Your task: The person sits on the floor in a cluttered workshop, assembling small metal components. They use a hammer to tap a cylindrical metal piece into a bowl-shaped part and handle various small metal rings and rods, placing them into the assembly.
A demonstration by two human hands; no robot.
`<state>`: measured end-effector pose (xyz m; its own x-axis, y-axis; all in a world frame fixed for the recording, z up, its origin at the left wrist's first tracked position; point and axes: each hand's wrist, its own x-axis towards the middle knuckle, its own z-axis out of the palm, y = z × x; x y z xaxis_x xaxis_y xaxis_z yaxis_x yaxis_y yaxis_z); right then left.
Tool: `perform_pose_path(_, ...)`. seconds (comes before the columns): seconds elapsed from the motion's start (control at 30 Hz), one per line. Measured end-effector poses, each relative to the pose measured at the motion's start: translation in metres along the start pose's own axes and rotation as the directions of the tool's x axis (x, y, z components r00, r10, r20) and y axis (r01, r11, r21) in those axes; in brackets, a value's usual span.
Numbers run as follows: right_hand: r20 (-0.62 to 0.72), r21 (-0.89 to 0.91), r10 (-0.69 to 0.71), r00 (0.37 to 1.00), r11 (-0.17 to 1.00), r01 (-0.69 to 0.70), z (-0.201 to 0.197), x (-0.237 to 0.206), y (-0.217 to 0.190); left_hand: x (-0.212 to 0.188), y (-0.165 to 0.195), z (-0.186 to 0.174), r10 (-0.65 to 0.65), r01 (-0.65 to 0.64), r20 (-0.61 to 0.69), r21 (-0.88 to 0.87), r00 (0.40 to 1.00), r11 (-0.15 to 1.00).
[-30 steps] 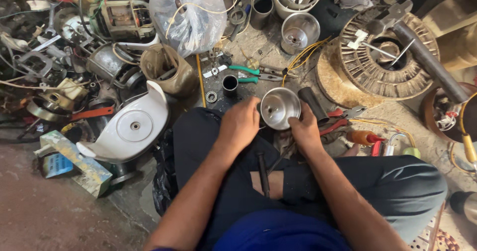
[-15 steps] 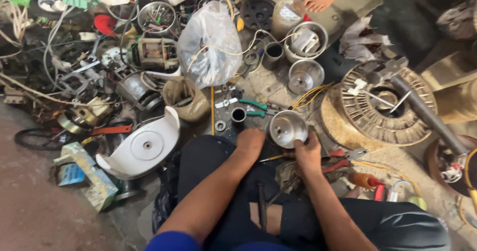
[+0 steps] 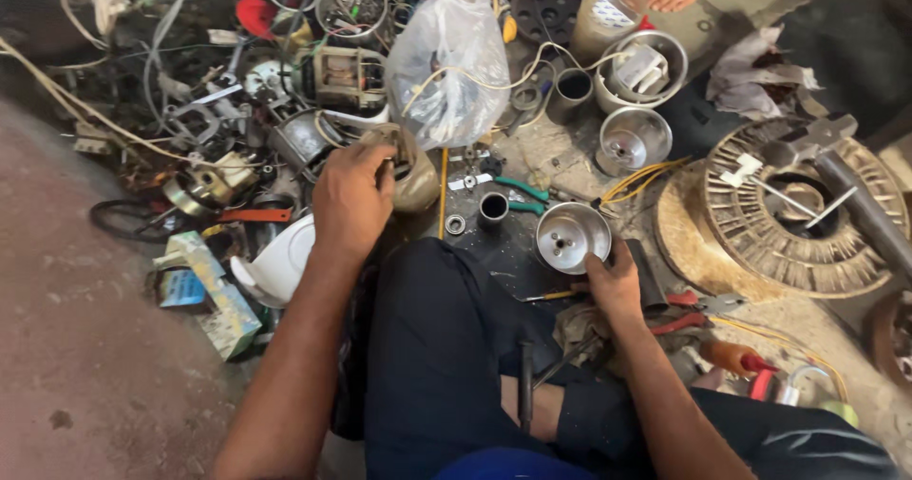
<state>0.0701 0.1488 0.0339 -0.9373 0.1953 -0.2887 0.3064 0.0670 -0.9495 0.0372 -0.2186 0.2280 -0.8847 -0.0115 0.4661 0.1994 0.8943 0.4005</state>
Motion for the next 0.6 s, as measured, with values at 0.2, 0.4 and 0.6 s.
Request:
perform_pose_path(0.2, 0.073, -0.028, -0.006, 0.997, 1.0, 0.009, -0.005, 0.012, 0.004, -0.018, 0.002, 0.039, 0.042, -0.037, -0.154, 0.031, 0.987, 0.999)
perform_pose_path(0.4, 0.031, -0.022, -0.039, 0.999, 0.999, 0.04, 0.014, 0.003, -0.011, -0.054, 0.043, 0.11, 0.001, 0.025, 0.123, -0.214, 0.992, 0.976)
perform_pose_path(0.6, 0.078, 0.019, -0.038, 0.996, 0.999, 0.036, 0.039, 0.001, -0.011, -0.037, 0.013, 0.159, -0.151, 0.29, 0.489, -0.222, 0.859, 0.931)
